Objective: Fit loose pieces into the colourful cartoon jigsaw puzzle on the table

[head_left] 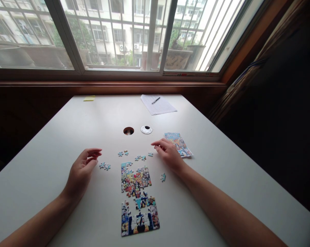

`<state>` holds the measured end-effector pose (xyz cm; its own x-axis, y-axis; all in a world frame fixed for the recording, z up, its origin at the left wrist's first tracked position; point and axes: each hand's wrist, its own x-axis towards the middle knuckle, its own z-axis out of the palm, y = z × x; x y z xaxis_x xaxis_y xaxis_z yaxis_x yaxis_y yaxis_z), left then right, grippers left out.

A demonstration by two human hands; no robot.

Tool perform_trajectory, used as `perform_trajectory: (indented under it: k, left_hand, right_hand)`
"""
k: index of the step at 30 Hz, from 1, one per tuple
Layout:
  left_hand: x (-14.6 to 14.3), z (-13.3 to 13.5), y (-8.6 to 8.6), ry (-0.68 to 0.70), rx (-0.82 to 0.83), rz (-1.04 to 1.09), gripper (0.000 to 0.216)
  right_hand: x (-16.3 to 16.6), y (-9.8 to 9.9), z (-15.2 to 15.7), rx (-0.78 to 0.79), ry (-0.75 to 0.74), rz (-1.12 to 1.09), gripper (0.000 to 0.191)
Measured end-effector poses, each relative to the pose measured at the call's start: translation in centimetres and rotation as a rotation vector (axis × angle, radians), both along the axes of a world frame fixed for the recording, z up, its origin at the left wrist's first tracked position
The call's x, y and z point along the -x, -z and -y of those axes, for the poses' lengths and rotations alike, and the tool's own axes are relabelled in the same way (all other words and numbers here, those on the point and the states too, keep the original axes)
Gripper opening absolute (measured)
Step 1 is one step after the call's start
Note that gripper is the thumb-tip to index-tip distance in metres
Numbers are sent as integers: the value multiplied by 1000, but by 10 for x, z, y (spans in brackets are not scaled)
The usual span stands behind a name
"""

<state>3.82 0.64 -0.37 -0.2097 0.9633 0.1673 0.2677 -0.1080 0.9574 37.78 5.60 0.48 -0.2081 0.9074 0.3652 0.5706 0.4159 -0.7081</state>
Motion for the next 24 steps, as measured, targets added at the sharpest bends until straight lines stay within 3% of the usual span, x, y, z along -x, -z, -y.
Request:
perform_trajectory:
  k: [10,24]
  left_hand:
    - [-2,1,-2,9,34,36,29]
    - [-2,2,-4,28,52,-17,28]
  right_hand:
    - [-4,-6,0,165,-145,139,23]
    - [-9,-8,-3,205,-228,205,14]
